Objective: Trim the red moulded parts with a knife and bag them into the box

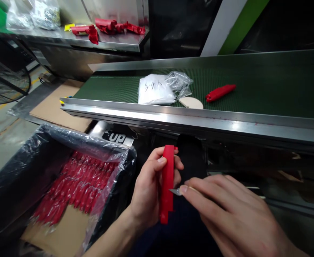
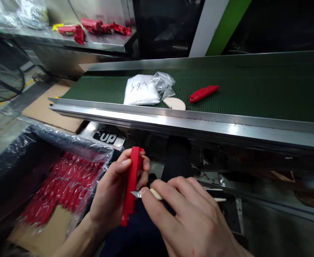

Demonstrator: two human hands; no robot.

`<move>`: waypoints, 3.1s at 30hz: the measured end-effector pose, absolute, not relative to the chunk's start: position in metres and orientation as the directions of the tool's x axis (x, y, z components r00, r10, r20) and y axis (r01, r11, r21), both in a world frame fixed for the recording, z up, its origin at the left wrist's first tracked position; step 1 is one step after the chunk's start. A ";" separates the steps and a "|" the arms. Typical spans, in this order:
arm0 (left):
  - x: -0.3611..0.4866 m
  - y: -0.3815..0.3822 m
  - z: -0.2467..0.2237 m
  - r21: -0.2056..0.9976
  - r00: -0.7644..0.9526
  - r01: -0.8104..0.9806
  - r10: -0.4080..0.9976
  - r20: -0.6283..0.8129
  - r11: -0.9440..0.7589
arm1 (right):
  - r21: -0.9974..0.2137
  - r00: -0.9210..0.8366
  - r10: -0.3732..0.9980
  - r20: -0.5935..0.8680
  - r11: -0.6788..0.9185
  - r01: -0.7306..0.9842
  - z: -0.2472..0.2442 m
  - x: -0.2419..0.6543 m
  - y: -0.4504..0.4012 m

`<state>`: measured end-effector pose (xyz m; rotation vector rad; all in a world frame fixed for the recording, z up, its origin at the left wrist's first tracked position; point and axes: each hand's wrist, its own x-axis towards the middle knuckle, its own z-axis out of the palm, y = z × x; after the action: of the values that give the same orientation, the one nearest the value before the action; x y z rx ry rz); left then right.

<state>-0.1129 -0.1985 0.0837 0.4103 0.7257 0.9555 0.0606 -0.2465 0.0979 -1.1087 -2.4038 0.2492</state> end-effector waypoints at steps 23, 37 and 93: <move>-0.108 -0.189 0.087 0.631 0.351 -0.587 0.861 -0.368 0.508 | -0.596 -0.172 0.880 0.444 0.433 0.677 0.099 0.059 -0.257; -0.104 -0.211 0.153 0.449 0.445 -0.536 0.691 -0.570 0.715 | -0.789 0.135 0.949 0.285 0.152 0.596 0.075 0.085 -0.257; -0.099 -0.201 0.081 0.660 0.571 -0.446 0.760 -0.311 0.605 | -0.421 -0.137 0.807 0.575 0.435 0.796 0.084 0.097 -0.219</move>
<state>-0.0990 -0.2012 0.0809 0.5602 0.6238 0.7525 0.0971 -0.2191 0.0842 -1.3528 -1.9200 0.0179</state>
